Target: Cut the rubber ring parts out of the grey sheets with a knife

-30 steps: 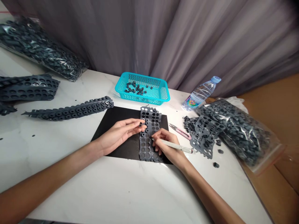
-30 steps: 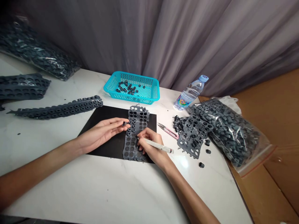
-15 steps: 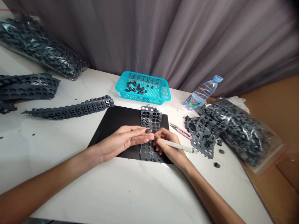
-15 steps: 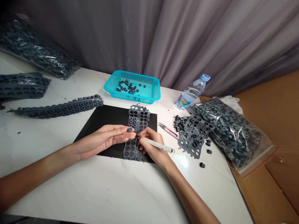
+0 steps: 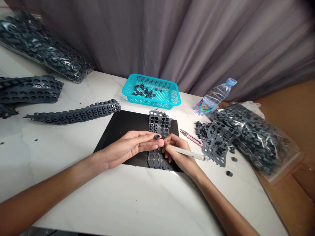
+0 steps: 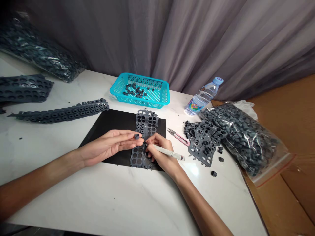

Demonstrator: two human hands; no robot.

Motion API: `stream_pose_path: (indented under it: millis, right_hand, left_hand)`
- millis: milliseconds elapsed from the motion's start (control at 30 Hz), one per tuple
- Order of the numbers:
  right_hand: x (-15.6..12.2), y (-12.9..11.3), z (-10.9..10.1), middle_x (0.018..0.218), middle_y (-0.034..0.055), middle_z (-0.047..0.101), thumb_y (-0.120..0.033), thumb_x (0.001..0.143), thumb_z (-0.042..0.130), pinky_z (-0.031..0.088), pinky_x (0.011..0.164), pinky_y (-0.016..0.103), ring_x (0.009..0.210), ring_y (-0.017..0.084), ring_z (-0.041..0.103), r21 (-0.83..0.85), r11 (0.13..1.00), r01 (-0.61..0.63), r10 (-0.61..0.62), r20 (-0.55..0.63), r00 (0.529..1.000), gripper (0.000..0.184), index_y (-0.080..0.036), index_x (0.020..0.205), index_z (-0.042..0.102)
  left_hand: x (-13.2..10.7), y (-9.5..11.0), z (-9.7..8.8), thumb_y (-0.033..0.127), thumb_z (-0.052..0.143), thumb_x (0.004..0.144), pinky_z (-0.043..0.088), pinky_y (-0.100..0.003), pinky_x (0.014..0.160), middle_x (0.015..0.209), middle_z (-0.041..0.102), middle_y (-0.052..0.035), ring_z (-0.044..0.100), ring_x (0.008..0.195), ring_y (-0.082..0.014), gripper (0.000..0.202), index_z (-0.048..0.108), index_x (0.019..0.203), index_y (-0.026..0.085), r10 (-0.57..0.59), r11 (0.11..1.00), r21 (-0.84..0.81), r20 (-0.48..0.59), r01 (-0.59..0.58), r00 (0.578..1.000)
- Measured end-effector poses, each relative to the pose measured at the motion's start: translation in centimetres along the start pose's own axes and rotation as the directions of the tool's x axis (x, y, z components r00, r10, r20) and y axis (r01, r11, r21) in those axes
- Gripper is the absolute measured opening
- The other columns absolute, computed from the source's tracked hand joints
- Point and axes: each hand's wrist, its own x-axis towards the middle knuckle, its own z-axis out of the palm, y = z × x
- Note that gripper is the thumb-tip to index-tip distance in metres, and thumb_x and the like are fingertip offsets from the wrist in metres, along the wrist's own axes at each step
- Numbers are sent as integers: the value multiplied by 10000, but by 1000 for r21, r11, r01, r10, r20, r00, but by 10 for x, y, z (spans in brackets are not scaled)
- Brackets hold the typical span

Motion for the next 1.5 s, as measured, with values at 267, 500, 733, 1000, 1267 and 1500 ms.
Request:
stream_pose_path:
  millis: [267, 500, 733, 1000, 1267, 1500]
  right_hand:
    - [-2, -2, 2, 780, 5, 665, -473, 1050, 605, 466, 432, 232, 555, 141, 581, -36, 997, 61, -65, -127, 990, 250, -226, 1045, 647]
    - [-5, -7, 9, 996, 70, 708, -367, 1077, 611, 564, 834, 365, 882, 233, 684, -499, 799, 336, -446, -115, 888, 147, -247, 1077, 696]
    - [4, -6, 7, 917, 54, 712, -368, 1067, 602, 535, 722, 339, 775, 215, 653, -537, 800, 267, -414, -173, 893, 153, -238, 1012, 662]
    - [0, -3, -103, 760, 69, 672, -507, 1016, 588, 430, 655, 345, 651, 225, 589, -817, 565, -117, -491, -447, 748, 338, -198, 918, 682]
    - [0, 12, -140, 794, 136, 705, -611, 1009, 559, 436, 694, 399, 712, 298, 630, -866, 397, -305, -473, -477, 740, 450, -190, 924, 690]
    - [-1, -10, -75, 980, 109, 772, -367, 1037, 534, 514, 819, 382, 856, 269, 707, -784, 619, 38, -476, -337, 812, 248, -215, 1081, 724]
  left_hand:
    - [6, -10, -11, 415, 700, 1037, 445, -454, 1262, 1340, 769, -126, 690, 1335, -311, 344, 782, 1263, 169, 94, 982, 169, -48, -85, 994]
    - [9, -12, 4, 399, 669, 1054, 471, -422, 1237, 1431, 721, -131, 681, 1347, -288, 385, 724, 1358, 169, 70, 986, 161, -111, -51, 991]
    - [12, -20, 8, 410, 607, 1074, 522, -444, 1174, 1469, 686, -147, 713, 1285, -283, 441, 650, 1440, 167, 167, 925, 349, -14, -151, 986]
    - [12, -19, -23, 347, 591, 1059, 564, -375, 986, 1193, 700, -56, 691, 1046, -213, 212, 710, 1204, 248, 442, 377, 869, 134, -320, 887]
    - [11, -25, -32, 305, 567, 1072, 522, -391, 1042, 1249, 637, -54, 656, 1155, -231, 225, 658, 1274, 264, 364, 256, 918, 200, -304, 910]
    - [10, -20, -29, 281, 530, 1088, 502, -394, 1066, 1271, 648, -58, 652, 1197, -236, 252, 672, 1296, 276, 366, 195, 924, 243, -329, 898]
